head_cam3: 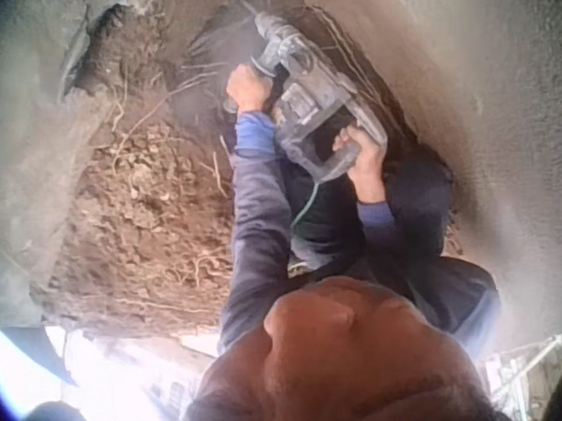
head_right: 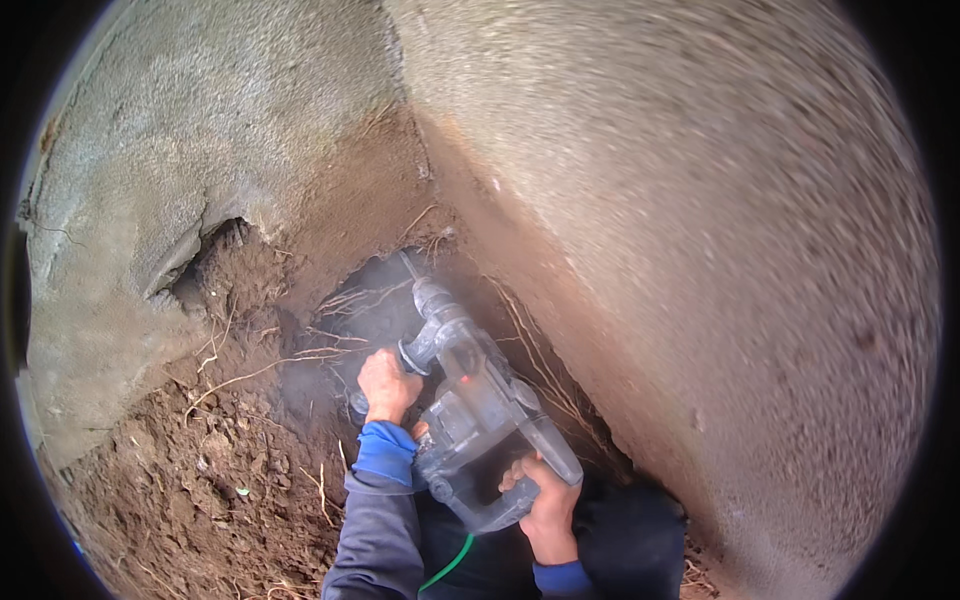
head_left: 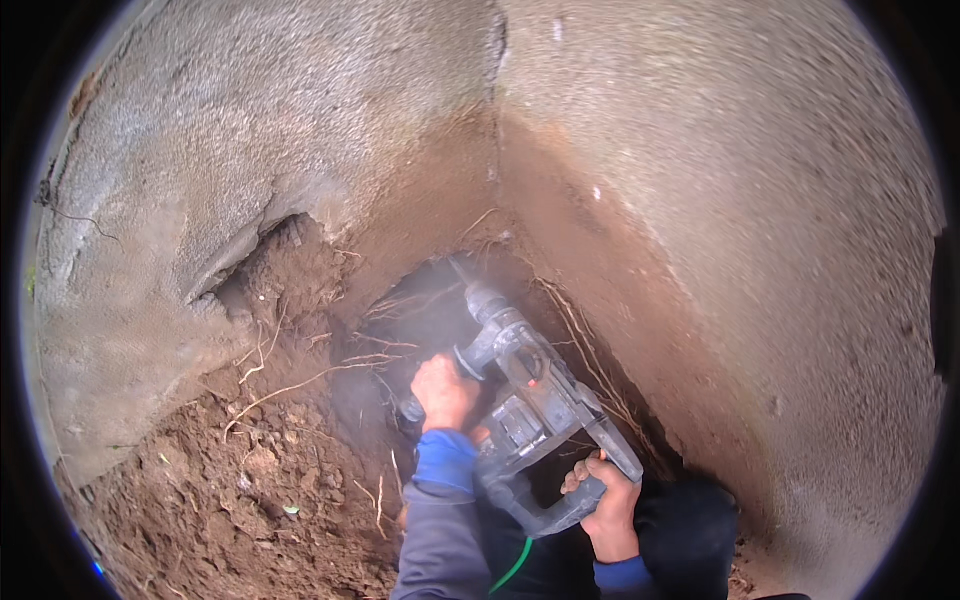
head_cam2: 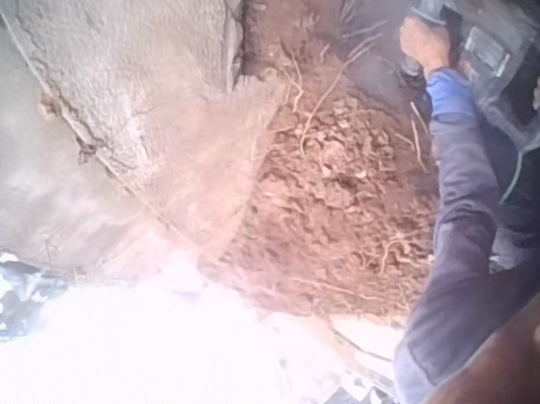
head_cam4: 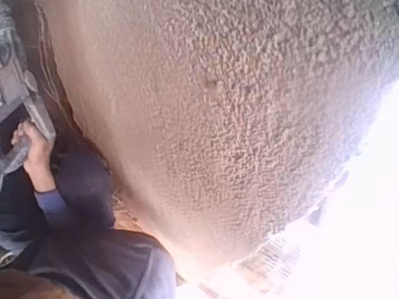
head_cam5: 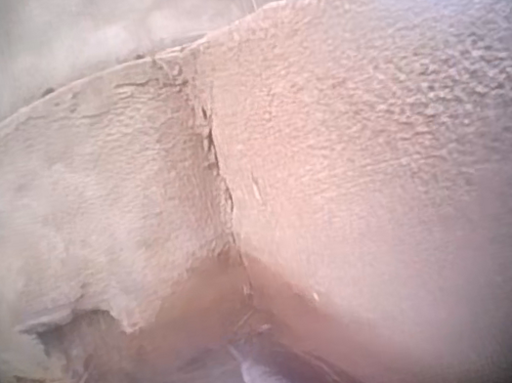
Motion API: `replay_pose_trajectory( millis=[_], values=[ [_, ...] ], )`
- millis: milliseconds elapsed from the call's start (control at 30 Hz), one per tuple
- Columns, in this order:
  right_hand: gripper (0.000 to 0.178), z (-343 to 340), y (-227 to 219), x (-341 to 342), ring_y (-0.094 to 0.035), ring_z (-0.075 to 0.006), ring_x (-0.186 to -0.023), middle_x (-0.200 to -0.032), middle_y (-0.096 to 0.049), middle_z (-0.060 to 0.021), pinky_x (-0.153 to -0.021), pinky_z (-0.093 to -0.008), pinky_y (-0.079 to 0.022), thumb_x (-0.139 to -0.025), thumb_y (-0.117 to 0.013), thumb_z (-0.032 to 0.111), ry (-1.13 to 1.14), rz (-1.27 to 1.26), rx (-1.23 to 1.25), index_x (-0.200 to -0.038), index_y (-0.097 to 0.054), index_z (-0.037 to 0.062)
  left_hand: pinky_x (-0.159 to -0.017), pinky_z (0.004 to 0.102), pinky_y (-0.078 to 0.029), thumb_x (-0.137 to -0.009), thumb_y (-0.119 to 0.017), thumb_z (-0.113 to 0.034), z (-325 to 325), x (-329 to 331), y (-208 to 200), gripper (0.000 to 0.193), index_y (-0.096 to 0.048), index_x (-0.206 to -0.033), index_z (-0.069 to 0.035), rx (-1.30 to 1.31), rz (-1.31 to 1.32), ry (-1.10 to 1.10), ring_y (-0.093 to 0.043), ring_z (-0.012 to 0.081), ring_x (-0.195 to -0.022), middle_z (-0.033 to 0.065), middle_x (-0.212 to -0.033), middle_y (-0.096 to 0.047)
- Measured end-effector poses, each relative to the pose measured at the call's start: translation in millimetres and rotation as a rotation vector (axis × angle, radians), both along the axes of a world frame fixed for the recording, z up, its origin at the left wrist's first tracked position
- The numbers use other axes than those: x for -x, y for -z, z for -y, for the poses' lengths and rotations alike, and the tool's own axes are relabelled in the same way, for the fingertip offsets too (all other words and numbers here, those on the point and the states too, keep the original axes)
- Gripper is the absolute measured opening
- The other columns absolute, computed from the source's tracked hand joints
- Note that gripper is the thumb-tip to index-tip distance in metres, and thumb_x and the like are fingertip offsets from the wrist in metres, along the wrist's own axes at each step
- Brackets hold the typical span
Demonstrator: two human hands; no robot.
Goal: The person uses a jackhammer to break concrete and soil inside a pit, then switches to a shovel to clear debris. The person repeatedly alternates between drilling and shoveling to remove material from the pit.
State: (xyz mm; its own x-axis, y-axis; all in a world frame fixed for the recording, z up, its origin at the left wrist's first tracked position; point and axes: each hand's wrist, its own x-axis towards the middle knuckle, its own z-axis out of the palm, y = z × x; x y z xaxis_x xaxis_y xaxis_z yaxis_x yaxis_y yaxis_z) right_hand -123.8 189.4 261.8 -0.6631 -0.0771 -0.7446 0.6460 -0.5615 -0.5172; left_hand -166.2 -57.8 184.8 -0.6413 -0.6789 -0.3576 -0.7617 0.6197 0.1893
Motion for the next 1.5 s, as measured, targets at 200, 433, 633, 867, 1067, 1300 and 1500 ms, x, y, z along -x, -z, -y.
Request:
replay_pose_trajectory(
  millis=[200, 433, 633, 867, 1067, 1300, 1500],
  values=[
    [0.008, -2.5, -3.2, 7.5, -0.06, -0.0196, -0.055, -0.069, -0.063, -0.011, -0.052, -0.0331, -0.047, -0.078, -0.065, -0.004, -0.143, -0.239, -0.262, -0.086, -0.063, -0.0051, -0.085, 0.0453, -0.057, -0.071, -0.081, -0.045, -11.0, 0.9, 40.4, 0.047, -0.079, -0.091, -0.003, -0.165, -0.103, -0.091, -0.073, 0.0385, -0.094, 0.022, -0.091, -0.075],
    [0.002, -21.1, -42.3, -4.9, -0.059, -0.0205, -0.05, -0.065, -0.062, -0.0113, -0.048, -0.0333, -0.045, -0.078, -0.062, -0.005, -0.177, -0.23, -0.228, -0.079, -0.064, -0.0038, -0.086, 0.0446, -0.058, -0.068, -0.084, -0.05, -41.8, -30.7, 3.7, 0.054, -0.08, -0.094, -0.003, -0.177, -0.105, -0.097, -0.073, 0.0374, -0.096, 0.0214, -0.094, -0.075],
    [0.009, -39.6, -78.0, -26.5, -0.061, -0.0173, -0.055, -0.065, -0.065, -0.0083, -0.052, -0.0314, -0.045, -0.074, -0.064, -0.002, -0.312, -0.532, -0.348, -0.081, -0.068, -0.006, -0.084, 0.0462, -0.057, -0.067, -0.085, -0.048, -62.3, -42.6, -30.5, 0.053, -0.079, -0.095, -0.004, -0.259, -0.213, -0.262, -0.073, 0.0386, -0.097, 0.0221, -0.097, -0.075],
    [0.011, -72.3, -81.8, -52.5, -0.061, -0.0208, -0.057, -0.067, -0.062, -0.0094, -0.054, -0.033, -0.05, -0.075, -0.062, -0.003, -0.331, -0.591, -0.396, -0.085, -0.064, -0.0052, -0.084, 0.0474, -0.057, -0.069, -0.084, -0.043, -85.6, -58.7, -56.5, 0.045, -0.08, -0.095, -0.007, -0.221, -0.382, -0.127, -0.072, 0.0409, -0.095, 0.0223, -0.096, -0.074],
    [0.008, -83.9, -88.0, -63.6, -0.059, -0.0144, -0.059, -0.065, -0.067, -0.0067, -0.056, -0.0296, -0.044, -0.074, -0.061, 0.0, -0.311, -0.604, -0.358, -0.072, -0.067, -0.0056, -0.082, 0.0482, -0.057, -0.072, -0.083, -0.04, -88.7, -66.1, -46.1, 0.039, -0.08, -0.093, -0.008, -0.181, -0.454, -0.14, -0.072, 0.0413, -0.093, 0.0217, -0.093, -0.074],
    [0.014, -77.2, -80.1, -81.3, -0.063, -0.0184, -0.059, -0.069, -0.067, -0.0104, -0.059, -0.0318, -0.051, -0.079, -0.061, -0.002, -0.441, -0.833, -0.52, -0.088, -0.066, -0.0106, -0.079, 0.0478, -0.056, -0.07, -0.082, -0.027, -81.1, -67.2, -27.1, 0.029, -0.078, -0.088, -0.005, -0.247, -0.632, -0.038, -0.071, 0.0421, -0.089, 0.023, -0.088, -0.073],
    [0.007, -61.7, -63.1, -71.3, -0.065, -0.0154, -0.063, -0.068, -0.069, -0.0055, -0.063, -0.0295, -0.051, -0.08, -0.062, -0.002, -0.4, -0.772, -0.483, -0.078, -0.067, -0.0056, -0.076, 0.0482, -0.056, -0.071, -0.08, -0.024, -66.8, -55.9, -19.4, 0.025, -0.076, -0.085, -0.004, -0.203, -0.72, -0.035, -0.07, 0.0434, -0.086, 0.0248, -0.084, -0.07]
  ],
)
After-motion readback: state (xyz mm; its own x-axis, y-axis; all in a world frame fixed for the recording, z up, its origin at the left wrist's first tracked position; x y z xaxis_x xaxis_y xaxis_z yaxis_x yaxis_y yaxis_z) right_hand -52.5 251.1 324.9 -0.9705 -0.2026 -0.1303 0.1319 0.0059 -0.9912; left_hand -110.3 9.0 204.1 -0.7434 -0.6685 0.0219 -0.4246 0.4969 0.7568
